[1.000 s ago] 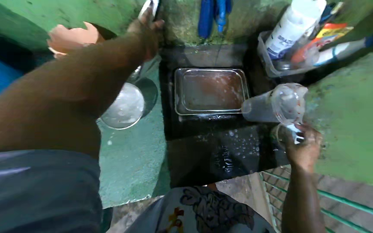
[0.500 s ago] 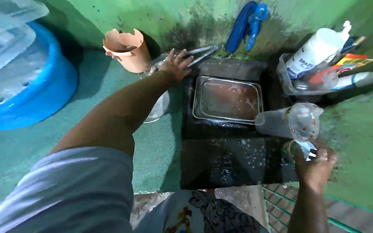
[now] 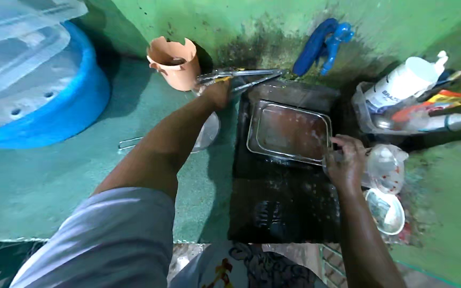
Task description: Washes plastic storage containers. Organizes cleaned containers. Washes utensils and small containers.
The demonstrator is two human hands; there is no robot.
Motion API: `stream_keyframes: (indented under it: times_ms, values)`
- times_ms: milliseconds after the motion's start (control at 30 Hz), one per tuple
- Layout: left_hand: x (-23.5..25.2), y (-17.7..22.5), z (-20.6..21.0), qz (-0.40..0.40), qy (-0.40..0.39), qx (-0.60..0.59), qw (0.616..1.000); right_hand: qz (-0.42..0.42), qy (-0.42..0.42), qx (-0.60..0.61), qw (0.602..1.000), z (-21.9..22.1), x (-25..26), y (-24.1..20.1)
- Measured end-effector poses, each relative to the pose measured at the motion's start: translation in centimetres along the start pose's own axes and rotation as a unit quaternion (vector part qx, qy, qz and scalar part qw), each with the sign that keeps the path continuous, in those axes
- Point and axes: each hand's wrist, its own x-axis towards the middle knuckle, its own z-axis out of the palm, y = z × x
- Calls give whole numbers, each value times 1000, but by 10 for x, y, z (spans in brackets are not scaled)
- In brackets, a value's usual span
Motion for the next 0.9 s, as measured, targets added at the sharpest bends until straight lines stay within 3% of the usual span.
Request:
stream_keyframes:
  times_ms: [167,300,433,600,667,767,900]
  values:
    - [1,-4,-5,14,-21,-6,1000,120,-143,133,973,44,59,-33]
    - [-10,6,-6,-9,-9,-30,999,242,-232,284,898,103,106,-55]
    - [-16,10,-4,-22,1,-41,999,351,-216,406,816,153,143,-92]
    - [-24,4,4,-16,2,-73,997,363,-131,555,737,187,180,-127]
    - [-30,-1,5,-19,11,-94,995,346,-80,571,740,194,188,-143]
    - [-33,-7,4,-12,45,-120,992,280,-37,522,804,204,202,-167]
    - [-41,-29,-6,-4,92,-106,990,222,-45,445,867,201,227,-181]
